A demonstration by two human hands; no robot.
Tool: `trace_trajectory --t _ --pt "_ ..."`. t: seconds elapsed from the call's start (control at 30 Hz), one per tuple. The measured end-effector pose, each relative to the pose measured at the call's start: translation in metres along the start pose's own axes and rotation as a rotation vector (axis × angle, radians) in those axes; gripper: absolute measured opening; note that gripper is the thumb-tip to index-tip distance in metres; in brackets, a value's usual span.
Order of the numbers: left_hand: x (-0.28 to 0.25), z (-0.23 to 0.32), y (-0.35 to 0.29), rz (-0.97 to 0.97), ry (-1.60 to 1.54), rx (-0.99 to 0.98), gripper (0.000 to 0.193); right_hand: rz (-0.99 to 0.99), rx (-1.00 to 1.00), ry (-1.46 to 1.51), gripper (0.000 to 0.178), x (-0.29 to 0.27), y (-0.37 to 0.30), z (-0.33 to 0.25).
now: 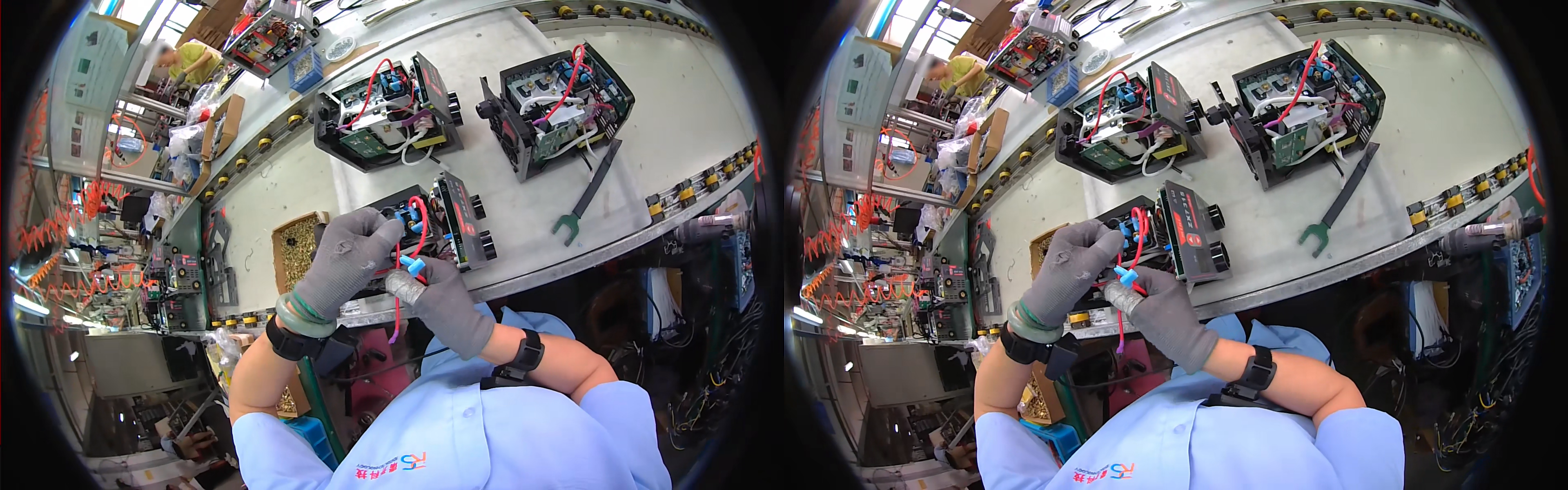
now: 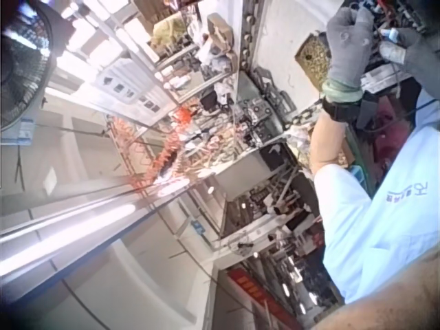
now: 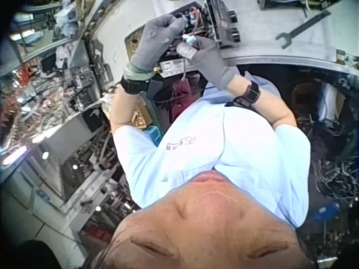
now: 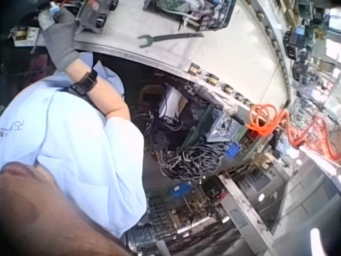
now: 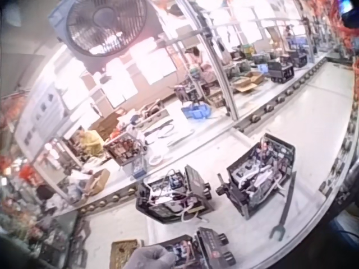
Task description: Assembling internal wiring and securing components of an electronic inverter unit on an assembly line.
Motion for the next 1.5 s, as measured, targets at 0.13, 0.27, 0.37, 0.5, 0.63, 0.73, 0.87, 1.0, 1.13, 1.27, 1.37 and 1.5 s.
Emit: trace_trajectory --t 0.13,0.27,0.37,0.5,0.63,0.73,0.87,1.0,1.13,1.27,1.37,1.5 --pt "0.003 -0.001 0.002 0.004 0.067 -0.016 0.023 0.014 0.047 -0.027 0.017 -0.002 0.001 0.001" --pt "0.004 0.000 0.003 0.002 0.051 -0.014 0.024 -0.052 0.071 0.069 0.018 -0.003 0.000 0.000" --pt "0.005 0.000 0.003 -0.005 0.067 -0.009 0.023 -0.050 0.130 0.047 0.019 -0.006 -0.001 0.001" --pt "0.006 -0.001 0.002 0.032 0.055 -0.005 0.022 -0.040 0.100 0.038 0.023 -0.008 0.001 0.004" --pt "0.008 -0.002 0.002 0.075 0.029 0.024 0.020 -0.037 0.048 -0.030 0.027 -0.009 0.008 0.007" --pt "0.010 -0.003 0.003 0.084 0.014 -0.008 0.021 -0.073 0.116 -0.034 0.032 -0.011 0.007 0.010" --pt "0.012 0.003 0.004 0.075 0.037 -0.010 0.026 -0.044 0.165 -0.103 0.036 -0.013 0.005 0.010" --pt "0.009 0.008 0.005 -0.040 0.149 -0.067 0.025 -0.122 0.157 -0.034 0.037 -0.012 0.007 0.007" --pt "0.011 0.007 0.007 -0.025 0.182 -0.044 0.026 -0.182 0.212 0.045 0.034 -0.012 0.006 0.006" --pt "0.016 0.004 0.008 -0.037 0.278 0.029 0.026 -0.071 0.246 0.042 0.031 -0.016 0.000 0.004" --pt "0.019 0.008 0.006 -0.018 0.556 0.234 0.026 -0.045 0.271 0.037 0.034 -0.020 -0.004 -0.001" --pt "0.013 0.008 0.008 -0.105 0.632 0.209 0.033 -0.031 0.273 0.137 0.028 -0.014 -0.004 -0.004"
Point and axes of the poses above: each hand's wrist, its own y-axis towards the middle knuckle, its own x-axis out of the palm, z = x × y, the point moved 2 cm from there along y, towards the middle knuckle, and after that the axes turned 14 degrees about x, right-handed, at the moved point
